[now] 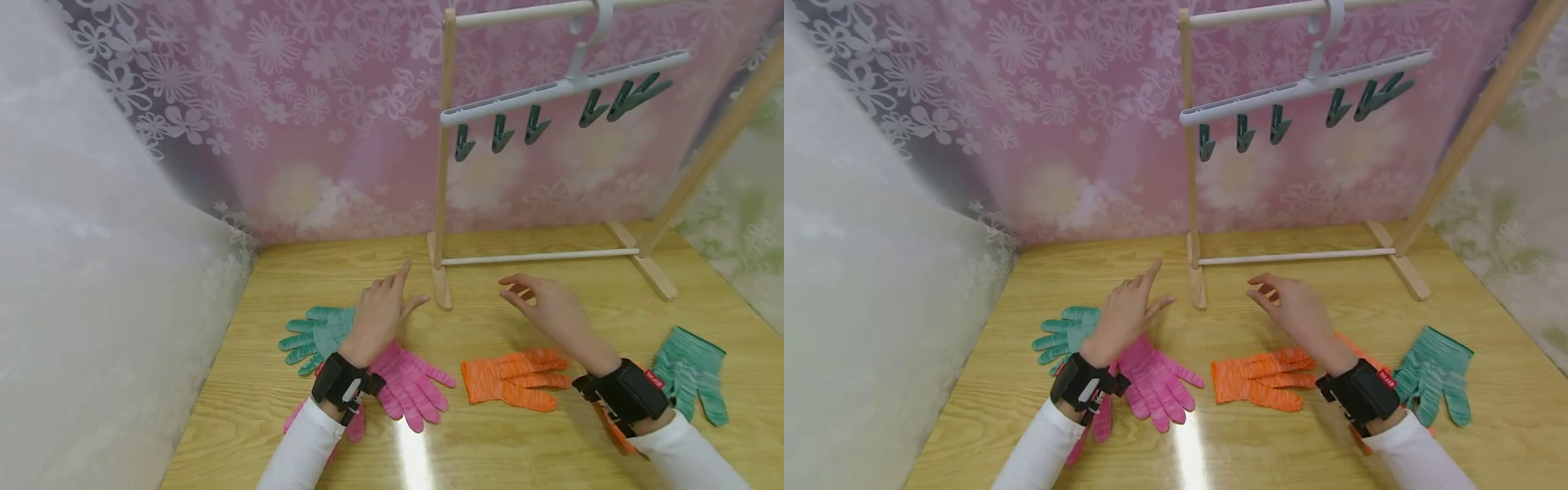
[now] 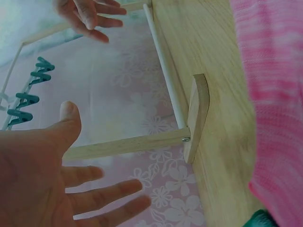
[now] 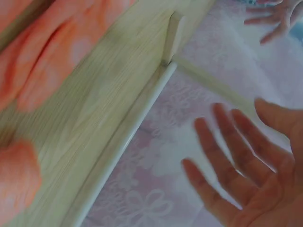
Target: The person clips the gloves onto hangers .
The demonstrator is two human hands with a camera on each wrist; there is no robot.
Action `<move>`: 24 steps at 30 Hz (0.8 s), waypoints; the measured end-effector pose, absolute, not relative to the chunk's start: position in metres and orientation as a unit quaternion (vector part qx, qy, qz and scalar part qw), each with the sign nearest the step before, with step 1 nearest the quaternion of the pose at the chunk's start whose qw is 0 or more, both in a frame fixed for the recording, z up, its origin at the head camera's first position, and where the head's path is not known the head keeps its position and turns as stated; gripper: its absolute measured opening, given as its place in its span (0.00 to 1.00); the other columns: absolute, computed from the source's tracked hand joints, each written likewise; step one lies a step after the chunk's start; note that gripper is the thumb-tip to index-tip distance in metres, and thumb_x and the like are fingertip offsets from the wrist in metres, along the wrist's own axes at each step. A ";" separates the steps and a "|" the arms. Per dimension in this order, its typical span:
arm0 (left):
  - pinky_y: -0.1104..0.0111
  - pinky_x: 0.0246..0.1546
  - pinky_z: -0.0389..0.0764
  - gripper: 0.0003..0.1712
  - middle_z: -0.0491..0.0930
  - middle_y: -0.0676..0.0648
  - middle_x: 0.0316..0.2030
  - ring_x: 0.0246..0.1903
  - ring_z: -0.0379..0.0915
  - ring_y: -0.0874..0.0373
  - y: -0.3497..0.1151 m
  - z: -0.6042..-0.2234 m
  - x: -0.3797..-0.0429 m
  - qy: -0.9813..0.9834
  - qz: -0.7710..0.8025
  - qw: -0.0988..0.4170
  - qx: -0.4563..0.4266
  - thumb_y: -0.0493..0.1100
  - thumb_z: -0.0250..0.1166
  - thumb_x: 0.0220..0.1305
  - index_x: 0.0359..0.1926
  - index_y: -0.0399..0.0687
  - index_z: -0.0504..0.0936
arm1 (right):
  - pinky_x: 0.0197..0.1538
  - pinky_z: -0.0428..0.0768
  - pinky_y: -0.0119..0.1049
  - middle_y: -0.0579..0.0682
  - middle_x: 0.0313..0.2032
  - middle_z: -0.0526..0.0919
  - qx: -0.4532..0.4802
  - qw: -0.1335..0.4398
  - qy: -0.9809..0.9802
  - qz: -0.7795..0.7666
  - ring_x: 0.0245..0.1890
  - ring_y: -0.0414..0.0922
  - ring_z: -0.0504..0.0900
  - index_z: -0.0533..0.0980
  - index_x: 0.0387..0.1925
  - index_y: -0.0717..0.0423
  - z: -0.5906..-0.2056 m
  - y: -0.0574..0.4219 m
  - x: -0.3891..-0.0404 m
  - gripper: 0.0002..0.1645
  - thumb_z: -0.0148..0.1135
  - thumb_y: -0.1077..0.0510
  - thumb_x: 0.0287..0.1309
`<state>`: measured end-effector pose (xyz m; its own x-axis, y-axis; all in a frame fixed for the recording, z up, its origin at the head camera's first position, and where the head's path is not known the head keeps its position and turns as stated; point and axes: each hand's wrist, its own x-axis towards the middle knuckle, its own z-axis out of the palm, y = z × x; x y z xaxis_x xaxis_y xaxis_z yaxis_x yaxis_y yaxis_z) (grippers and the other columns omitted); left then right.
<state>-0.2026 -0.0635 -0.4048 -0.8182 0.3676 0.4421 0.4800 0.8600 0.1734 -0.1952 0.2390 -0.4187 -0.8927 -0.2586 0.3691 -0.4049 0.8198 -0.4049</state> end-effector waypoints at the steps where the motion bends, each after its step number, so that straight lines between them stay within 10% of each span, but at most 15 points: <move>1: 0.55 0.33 0.82 0.37 0.82 0.39 0.45 0.35 0.77 0.45 -0.063 -0.403 -0.205 -0.941 -0.137 0.210 -0.229 0.63 0.52 0.63 0.65 0.45 0.65 | 0.21 0.75 0.44 0.50 0.34 0.84 0.170 0.146 -0.937 0.267 0.30 0.46 0.79 0.76 0.50 0.45 -0.420 0.249 -0.201 0.20 0.53 0.42 0.62; 8: 0.71 0.08 0.66 0.23 0.83 0.46 0.40 0.15 0.68 0.60 -0.058 -0.377 -0.235 -0.933 -0.163 0.226 -0.230 0.56 0.55 0.65 0.52 0.47 0.78 | 0.18 0.76 0.34 0.42 0.23 0.81 0.089 0.221 -0.897 0.373 0.21 0.37 0.78 0.80 0.42 0.53 -0.390 0.310 -0.234 0.17 0.56 0.46 0.61; 13: 0.68 0.16 0.76 0.22 0.83 0.44 0.39 0.22 0.73 0.60 -0.053 -0.357 -0.261 -0.909 -0.211 0.279 -0.229 0.54 0.53 0.67 0.52 0.44 0.77 | 0.20 0.75 0.16 0.30 0.22 0.77 -0.004 0.258 -0.848 0.463 0.19 0.30 0.78 0.76 0.43 0.59 -0.357 0.349 -0.249 0.19 0.57 0.48 0.60; 18: 0.63 0.33 0.82 0.26 0.79 0.43 0.49 0.40 0.76 0.56 -0.044 -0.338 -0.283 -0.900 -0.264 0.271 -0.218 0.54 0.53 0.67 0.57 0.41 0.71 | 0.16 0.73 0.17 0.38 0.29 0.68 -0.129 0.286 -0.791 0.526 0.16 0.28 0.70 0.66 0.38 0.43 -0.343 0.390 -0.265 0.10 0.57 0.48 0.58; 24: 0.63 0.37 0.81 0.33 0.75 0.39 0.52 0.44 0.74 0.55 -0.026 -0.324 -0.304 -0.898 -0.287 0.259 -0.211 0.55 0.55 0.65 0.63 0.38 0.62 | 0.29 0.65 0.30 0.33 0.32 0.59 -0.205 0.270 -0.842 0.419 0.23 0.28 0.61 0.58 0.54 0.36 -0.329 0.437 -0.286 0.25 0.51 0.39 0.57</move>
